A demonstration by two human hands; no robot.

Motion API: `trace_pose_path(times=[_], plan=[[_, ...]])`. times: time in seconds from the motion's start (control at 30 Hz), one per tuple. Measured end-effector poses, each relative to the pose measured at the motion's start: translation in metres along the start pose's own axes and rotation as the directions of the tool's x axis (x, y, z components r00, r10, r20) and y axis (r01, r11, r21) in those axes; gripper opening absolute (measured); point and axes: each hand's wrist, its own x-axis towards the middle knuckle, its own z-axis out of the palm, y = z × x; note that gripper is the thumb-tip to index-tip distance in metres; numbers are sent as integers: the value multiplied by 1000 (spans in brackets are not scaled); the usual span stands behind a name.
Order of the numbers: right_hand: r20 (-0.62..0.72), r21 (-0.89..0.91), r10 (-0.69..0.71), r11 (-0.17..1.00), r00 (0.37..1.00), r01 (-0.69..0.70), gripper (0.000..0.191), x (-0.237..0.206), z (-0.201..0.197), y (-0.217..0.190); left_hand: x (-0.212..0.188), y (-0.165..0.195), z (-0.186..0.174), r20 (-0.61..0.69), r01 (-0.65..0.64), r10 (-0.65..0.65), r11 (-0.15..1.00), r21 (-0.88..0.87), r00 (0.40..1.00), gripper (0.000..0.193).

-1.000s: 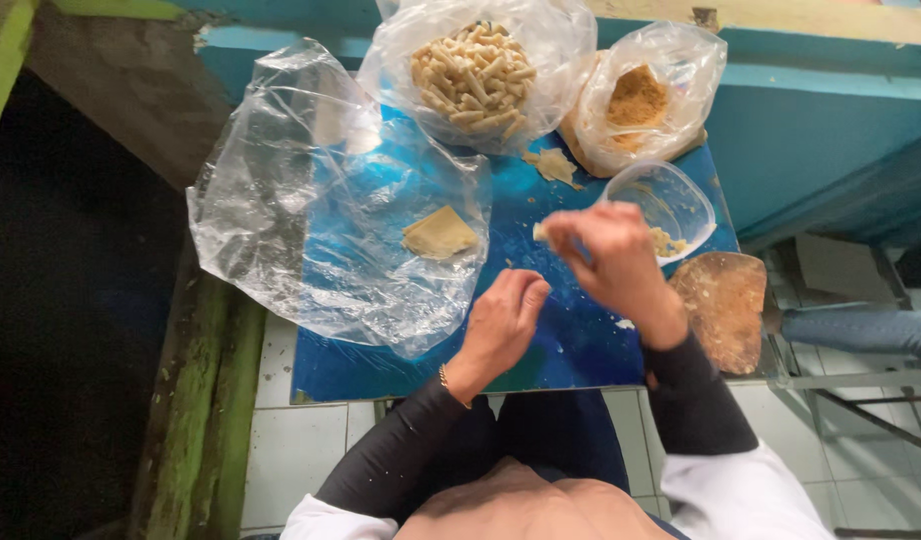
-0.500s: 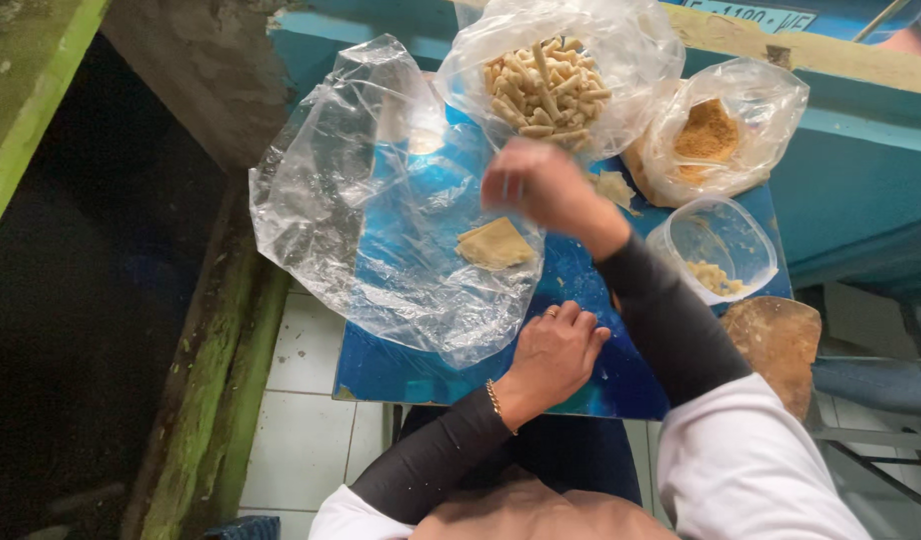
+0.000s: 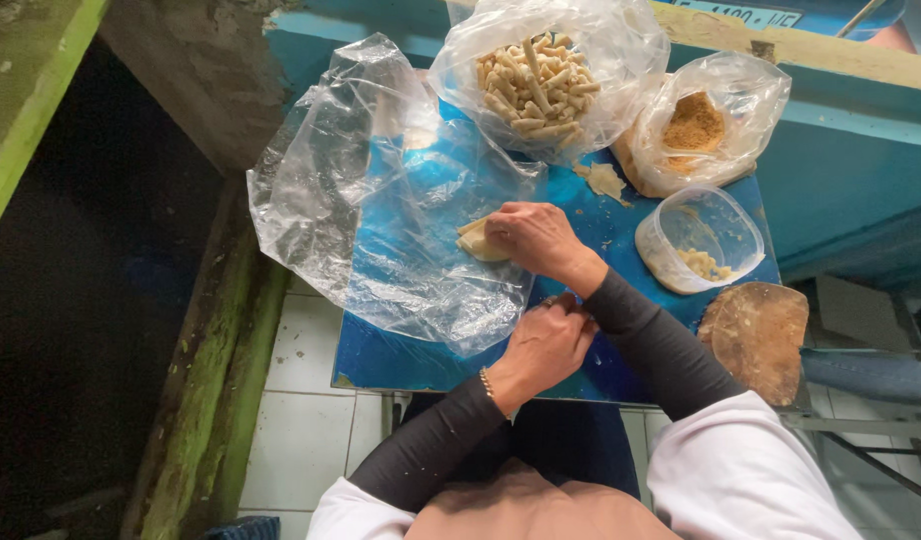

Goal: The person sits at a small blue table folding small square dough wrappers around a spoonful of brown filling, pinching the edges closed by hand. Finished pastries are placed on a growing pile of wrapped pieces beside a plastic bag of dough pieces, and the person repeats the folding cycle.

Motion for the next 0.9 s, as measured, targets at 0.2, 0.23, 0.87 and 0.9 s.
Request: trace_pose_path(times=[0.2,0.23,0.87,0.9], plan=[[75,35,186,981,980,-189,9,-1,3,18,-24,22,-59,116,74,-38,943,-325,993,13],[75,91,197,975,978,-204,11,-1,4,22,-24,18,-67,130,110,-63,913,-392,989,13],[134,627,412,668,901,-400,20,-13,35,63,16,-92,-74,-146,144,-85,871,470,986,25],[155,660,449,616,880,-430,19,-14,35,64,17,-92,-74,-166,146,-78,881,449,983,24]])
